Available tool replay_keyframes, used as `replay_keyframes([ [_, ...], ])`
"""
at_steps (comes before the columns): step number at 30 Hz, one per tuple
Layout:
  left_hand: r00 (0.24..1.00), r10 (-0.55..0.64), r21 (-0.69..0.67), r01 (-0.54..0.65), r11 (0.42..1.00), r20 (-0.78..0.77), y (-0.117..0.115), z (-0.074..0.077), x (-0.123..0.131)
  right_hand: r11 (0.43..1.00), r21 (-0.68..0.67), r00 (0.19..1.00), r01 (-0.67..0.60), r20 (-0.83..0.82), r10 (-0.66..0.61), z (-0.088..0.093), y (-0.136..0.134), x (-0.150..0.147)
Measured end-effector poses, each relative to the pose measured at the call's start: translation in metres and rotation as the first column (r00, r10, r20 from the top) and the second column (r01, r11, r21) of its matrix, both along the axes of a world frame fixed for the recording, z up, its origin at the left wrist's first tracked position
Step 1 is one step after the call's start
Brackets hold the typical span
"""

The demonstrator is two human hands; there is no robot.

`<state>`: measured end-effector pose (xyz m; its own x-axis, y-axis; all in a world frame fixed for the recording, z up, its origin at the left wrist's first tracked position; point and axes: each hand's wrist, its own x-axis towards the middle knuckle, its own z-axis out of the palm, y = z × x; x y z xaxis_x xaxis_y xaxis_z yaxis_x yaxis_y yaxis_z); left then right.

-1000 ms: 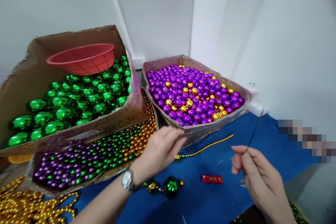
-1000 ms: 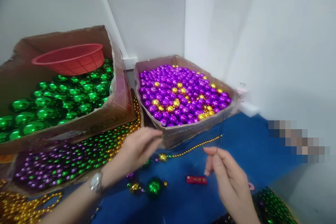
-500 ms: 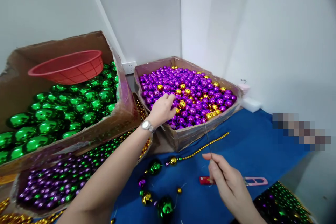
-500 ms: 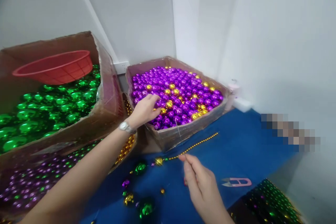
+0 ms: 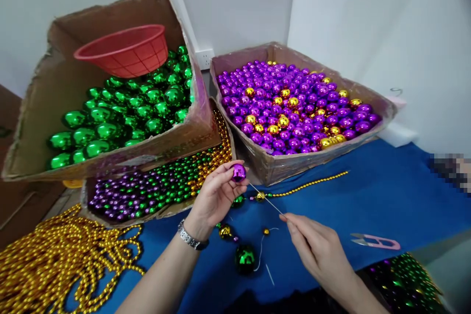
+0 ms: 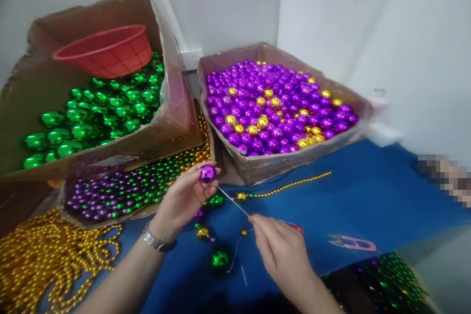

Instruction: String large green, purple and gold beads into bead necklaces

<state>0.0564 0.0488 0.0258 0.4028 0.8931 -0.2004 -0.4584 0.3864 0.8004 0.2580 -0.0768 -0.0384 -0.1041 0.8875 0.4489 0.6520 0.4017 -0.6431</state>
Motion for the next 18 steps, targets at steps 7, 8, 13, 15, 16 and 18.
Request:
replay_keyframes([
  [7, 0.998, -0.048, 0.033, 0.049, 0.998, -0.026, 0.0, -0.002, -0.005, 0.999, -0.027, 0.997, 0.035, 0.068, -0.033, 0.001, 0.0, -0.001],
  [8, 0.998, -0.049, 0.039, 0.051, 0.998, -0.04, 0.0, -0.003, -0.005, 0.999, -0.024, 0.996, 0.039, 0.079, -0.037, 0.001, -0.001, -0.001],
  [13, 0.979, 0.016, 0.214, 0.029, 0.976, -0.204, -0.008, -0.004, -0.005, 0.996, 0.02, 0.973, 0.082, 0.217, -0.085, -0.004, -0.002, -0.001],
  [15, 0.953, 0.038, 0.302, 0.057, 0.952, -0.3, -0.015, -0.005, -0.004, 0.995, 0.022, 0.959, 0.098, 0.264, -0.1, -0.006, -0.001, -0.002],
  [16, 0.944, 0.038, 0.322, 0.074, 0.944, -0.329, -0.018, -0.006, -0.004, 0.995, 0.017, 0.96, 0.096, 0.261, -0.097, -0.006, 0.0, -0.004],
  [18, 0.945, 0.025, 0.316, 0.083, 0.945, -0.325, -0.025, -0.009, -0.002, 0.998, 0.005, 0.978, 0.07, 0.196, -0.069, -0.007, 0.002, -0.006],
])
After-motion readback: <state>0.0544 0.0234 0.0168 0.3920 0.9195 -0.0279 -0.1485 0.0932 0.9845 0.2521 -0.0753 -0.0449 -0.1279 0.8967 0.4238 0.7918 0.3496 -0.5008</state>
